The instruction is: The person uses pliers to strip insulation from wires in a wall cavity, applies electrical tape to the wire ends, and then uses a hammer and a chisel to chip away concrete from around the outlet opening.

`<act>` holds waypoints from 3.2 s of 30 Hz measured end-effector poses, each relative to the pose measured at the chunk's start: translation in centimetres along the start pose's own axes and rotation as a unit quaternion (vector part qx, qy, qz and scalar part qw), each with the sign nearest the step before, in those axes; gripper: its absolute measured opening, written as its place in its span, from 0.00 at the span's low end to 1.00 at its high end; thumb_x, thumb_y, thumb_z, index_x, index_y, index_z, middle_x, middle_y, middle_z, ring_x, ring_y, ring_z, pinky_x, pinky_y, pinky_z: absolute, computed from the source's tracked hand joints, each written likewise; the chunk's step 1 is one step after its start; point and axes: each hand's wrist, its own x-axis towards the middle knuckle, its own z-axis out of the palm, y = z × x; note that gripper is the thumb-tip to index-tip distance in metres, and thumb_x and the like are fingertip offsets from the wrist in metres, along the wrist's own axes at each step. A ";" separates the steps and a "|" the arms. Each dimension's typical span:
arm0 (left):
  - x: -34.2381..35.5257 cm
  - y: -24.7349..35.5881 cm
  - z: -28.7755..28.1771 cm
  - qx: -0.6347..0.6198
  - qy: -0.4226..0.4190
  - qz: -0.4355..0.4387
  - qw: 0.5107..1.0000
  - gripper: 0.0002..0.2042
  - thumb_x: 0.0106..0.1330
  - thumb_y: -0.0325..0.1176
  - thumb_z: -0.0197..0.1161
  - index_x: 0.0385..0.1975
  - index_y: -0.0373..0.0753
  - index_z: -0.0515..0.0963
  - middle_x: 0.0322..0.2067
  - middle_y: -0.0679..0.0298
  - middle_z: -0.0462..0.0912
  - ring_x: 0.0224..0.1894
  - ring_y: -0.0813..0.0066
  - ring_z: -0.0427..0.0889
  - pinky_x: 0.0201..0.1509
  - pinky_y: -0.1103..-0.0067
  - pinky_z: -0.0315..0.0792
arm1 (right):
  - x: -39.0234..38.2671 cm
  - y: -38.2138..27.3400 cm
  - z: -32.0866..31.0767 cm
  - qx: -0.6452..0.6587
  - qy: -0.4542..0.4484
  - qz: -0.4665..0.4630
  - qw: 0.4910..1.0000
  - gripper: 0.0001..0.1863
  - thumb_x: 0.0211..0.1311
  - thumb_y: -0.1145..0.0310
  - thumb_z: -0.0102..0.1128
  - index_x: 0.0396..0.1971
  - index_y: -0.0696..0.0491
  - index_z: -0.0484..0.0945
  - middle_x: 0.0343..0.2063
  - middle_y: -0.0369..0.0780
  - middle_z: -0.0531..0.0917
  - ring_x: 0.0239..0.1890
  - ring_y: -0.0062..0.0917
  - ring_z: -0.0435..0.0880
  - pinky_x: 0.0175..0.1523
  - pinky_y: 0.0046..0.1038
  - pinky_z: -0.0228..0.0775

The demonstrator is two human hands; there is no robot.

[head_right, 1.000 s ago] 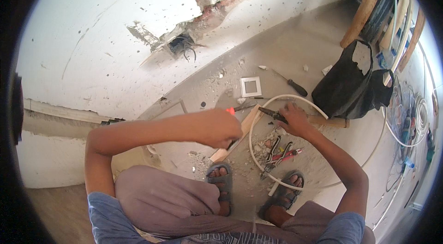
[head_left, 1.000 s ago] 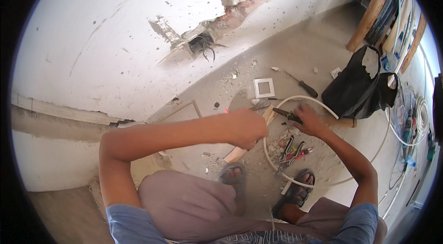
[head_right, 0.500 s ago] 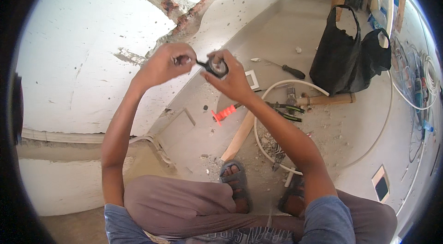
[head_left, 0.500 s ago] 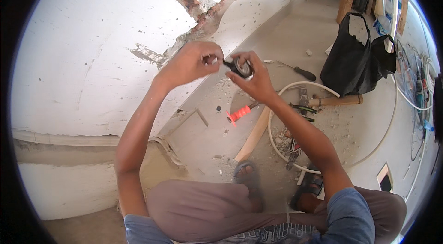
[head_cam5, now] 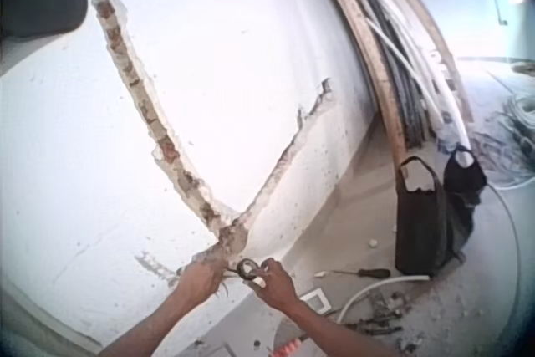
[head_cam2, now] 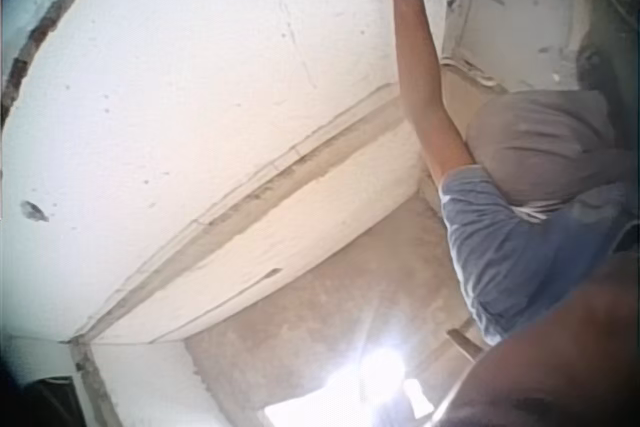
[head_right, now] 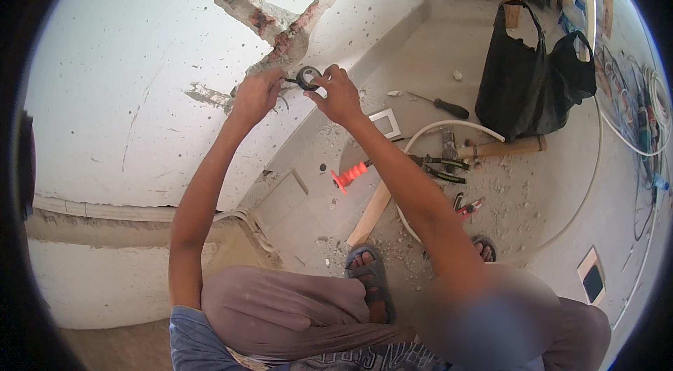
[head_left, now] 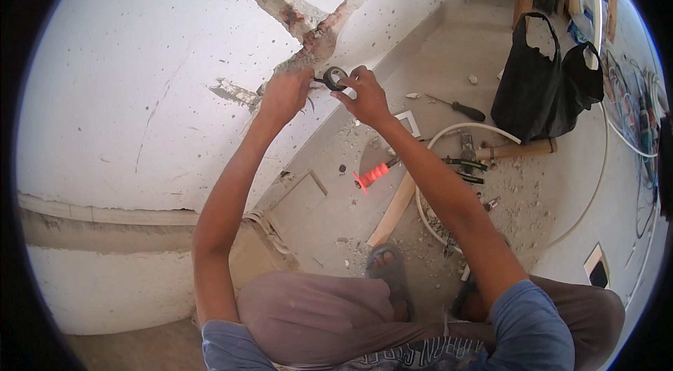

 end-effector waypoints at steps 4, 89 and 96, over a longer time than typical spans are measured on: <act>-0.2 0.6 0.4 -0.003 -0.010 -0.023 1.000 0.06 0.62 0.27 0.56 0.38 0.37 0.75 0.28 0.49 0.80 0.32 0.46 0.79 0.35 0.59 0.72 | -0.9 0.3 0.6 0.006 0.004 0.024 1.000 0.18 0.52 0.55 0.71 0.39 0.50 0.84 0.39 0.42 0.74 0.45 0.36 0.74 0.47 0.36 0.70; -0.8 -1.0 2.6 -0.103 -0.019 0.037 0.994 0.08 0.56 0.20 0.57 0.34 0.32 0.80 0.29 0.47 0.79 0.35 0.46 0.79 0.40 0.62 0.72 | -0.6 -0.1 3.6 0.367 -0.043 0.224 0.902 0.20 0.62 0.65 0.59 0.49 0.61 0.78 0.43 0.44 0.81 0.47 0.32 0.78 0.54 0.30 0.68; -1.0 -0.7 2.8 -0.101 -0.011 0.014 0.995 0.08 0.55 0.19 0.57 0.33 0.32 0.80 0.28 0.47 0.79 0.34 0.47 0.79 0.39 0.62 0.72 | -5.2 -1.7 2.8 0.237 -0.044 0.141 0.960 0.20 0.58 0.58 0.67 0.42 0.58 0.81 0.43 0.45 0.81 0.51 0.33 0.78 0.57 0.34 0.67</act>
